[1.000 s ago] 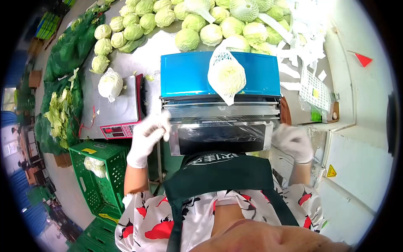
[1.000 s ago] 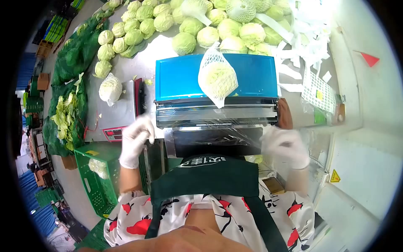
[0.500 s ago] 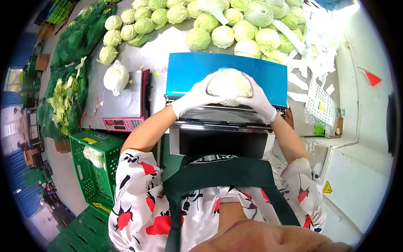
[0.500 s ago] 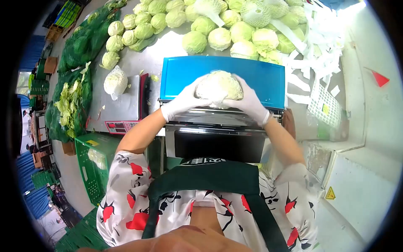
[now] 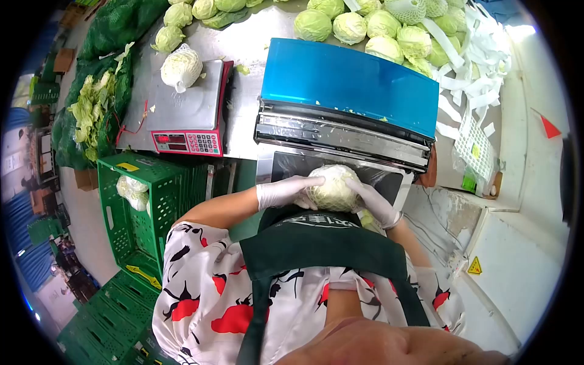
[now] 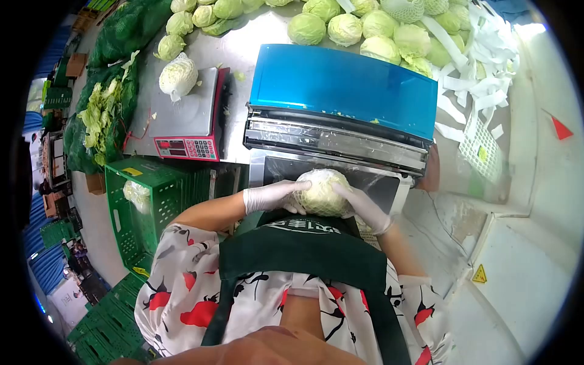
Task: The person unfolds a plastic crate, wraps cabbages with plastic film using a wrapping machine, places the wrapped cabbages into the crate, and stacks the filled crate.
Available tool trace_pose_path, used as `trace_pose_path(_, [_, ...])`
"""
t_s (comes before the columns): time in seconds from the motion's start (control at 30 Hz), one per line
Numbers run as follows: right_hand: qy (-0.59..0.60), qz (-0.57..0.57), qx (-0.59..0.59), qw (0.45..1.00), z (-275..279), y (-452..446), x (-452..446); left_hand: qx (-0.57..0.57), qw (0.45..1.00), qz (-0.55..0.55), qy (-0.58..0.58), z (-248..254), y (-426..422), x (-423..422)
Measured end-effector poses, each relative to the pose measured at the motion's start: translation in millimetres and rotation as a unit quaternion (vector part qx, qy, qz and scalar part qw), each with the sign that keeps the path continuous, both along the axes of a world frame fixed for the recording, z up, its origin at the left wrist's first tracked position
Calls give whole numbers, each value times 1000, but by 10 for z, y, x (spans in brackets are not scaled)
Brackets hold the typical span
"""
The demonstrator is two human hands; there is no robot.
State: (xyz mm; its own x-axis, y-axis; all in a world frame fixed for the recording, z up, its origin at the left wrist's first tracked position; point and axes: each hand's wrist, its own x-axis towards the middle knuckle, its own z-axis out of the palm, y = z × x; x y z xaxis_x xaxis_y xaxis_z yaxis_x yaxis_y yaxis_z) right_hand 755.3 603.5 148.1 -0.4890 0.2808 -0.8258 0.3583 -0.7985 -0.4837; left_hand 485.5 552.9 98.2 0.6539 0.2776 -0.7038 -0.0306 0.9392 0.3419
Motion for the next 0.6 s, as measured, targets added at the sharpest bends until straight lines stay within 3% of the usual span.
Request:
trace_pose_path(0.13, [61,-70,-65,994,-22,-127,201,-17,984,151,-96,-12,-358,-72])
trace_pose_path(0.17, [20,-51,79,995,-116,-255,300,81,984,154,-38,-93,-480,-113])
trace_pose_path(0.23, [-67,-14,356,932,-193,-528,390,273,947,150,79,-17,-671,-126])
trace_pose_path(0.27, [-162,36,430,887,-85,-600,380,428,849,39,306,128,-742,-127])
trace_pose_path(0.3, [-182,17,458,870,-145,-679,423,629,667,-15,399,-73,-853,-149])
trace_pose_path(0.37, [-222,-19,513,829,-337,-839,537,637,651,13,413,-1,-738,-197])
trace_pose_path(0.4, [-183,-155,327,914,-181,-727,444,476,807,108,332,109,-678,-169])
trace_pose_path(0.43, [-120,-213,279,929,-100,-646,477,284,889,242,264,220,-619,-141])
trace_pose_path(0.5, [-78,-254,166,950,11,-529,591,269,897,316,154,239,-544,-199])
trace_pose_path(0.57, [-134,-73,318,936,-297,-718,724,233,909,332,93,243,-635,-278])
trace_pose_path(0.6, [-167,35,355,919,-594,-899,783,203,917,317,131,-23,-811,-236])
